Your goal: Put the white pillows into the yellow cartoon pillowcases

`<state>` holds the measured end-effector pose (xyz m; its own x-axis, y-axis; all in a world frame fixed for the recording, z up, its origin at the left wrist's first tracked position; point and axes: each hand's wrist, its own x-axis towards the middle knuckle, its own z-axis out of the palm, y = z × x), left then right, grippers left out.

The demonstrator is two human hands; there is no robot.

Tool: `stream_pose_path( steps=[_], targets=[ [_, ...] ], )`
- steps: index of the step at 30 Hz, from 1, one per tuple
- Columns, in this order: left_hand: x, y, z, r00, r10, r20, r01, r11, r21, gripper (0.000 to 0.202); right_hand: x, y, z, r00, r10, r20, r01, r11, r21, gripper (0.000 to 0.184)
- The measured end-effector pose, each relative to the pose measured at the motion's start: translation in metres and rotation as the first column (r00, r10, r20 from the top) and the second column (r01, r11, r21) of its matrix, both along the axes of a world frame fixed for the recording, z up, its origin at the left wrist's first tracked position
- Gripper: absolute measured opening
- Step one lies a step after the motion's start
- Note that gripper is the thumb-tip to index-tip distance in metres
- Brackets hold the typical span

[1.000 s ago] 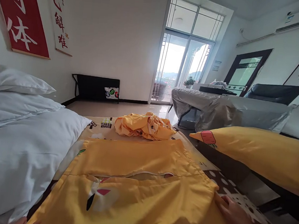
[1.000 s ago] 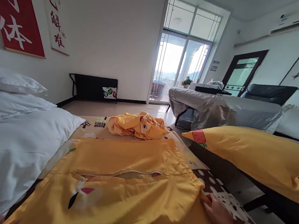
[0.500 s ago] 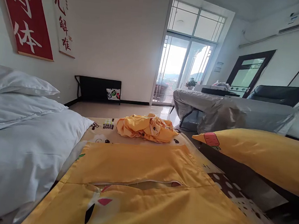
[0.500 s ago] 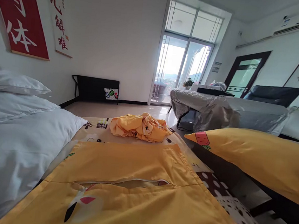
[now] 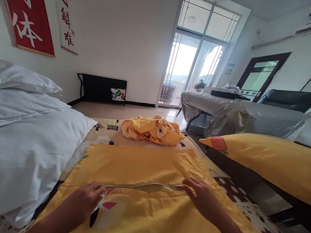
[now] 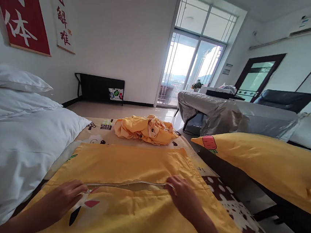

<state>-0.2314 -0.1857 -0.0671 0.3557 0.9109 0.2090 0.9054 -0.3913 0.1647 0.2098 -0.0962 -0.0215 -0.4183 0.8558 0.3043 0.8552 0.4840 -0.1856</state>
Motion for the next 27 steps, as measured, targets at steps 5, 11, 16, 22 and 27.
stream_pose_path(
  steps=[5,11,16,22,27],
  targets=[
    [0.04,0.049,-0.007,0.993,-0.097,0.071,0.106,0.986,-0.131,0.029,-0.093,0.006,-0.034,0.958,0.271,0.096,-0.243,0.943,-0.229,0.019],
    [-0.015,0.039,-0.041,0.979,0.059,0.197,-0.03,0.989,-0.145,0.031,-0.071,0.017,-0.083,0.997,0.074,-0.028,-0.078,0.982,-0.172,0.022],
    [-0.02,0.044,-0.037,0.985,0.045,0.165,-0.019,0.987,-0.157,0.033,-0.071,0.022,-0.08,0.987,0.125,0.097,-0.114,0.987,-0.11,0.026],
    [-0.02,0.046,-0.054,0.979,0.16,0.125,-0.16,0.987,-0.009,0.034,-0.066,0.025,-0.09,0.987,0.079,0.139,-0.088,0.994,0.066,0.024],
    [-0.029,-0.005,-0.067,0.976,0.194,-0.095,-0.183,0.977,0.114,0.048,0.008,0.011,-0.111,0.986,0.014,0.169,-0.045,0.983,0.18,0.044]
  ],
)
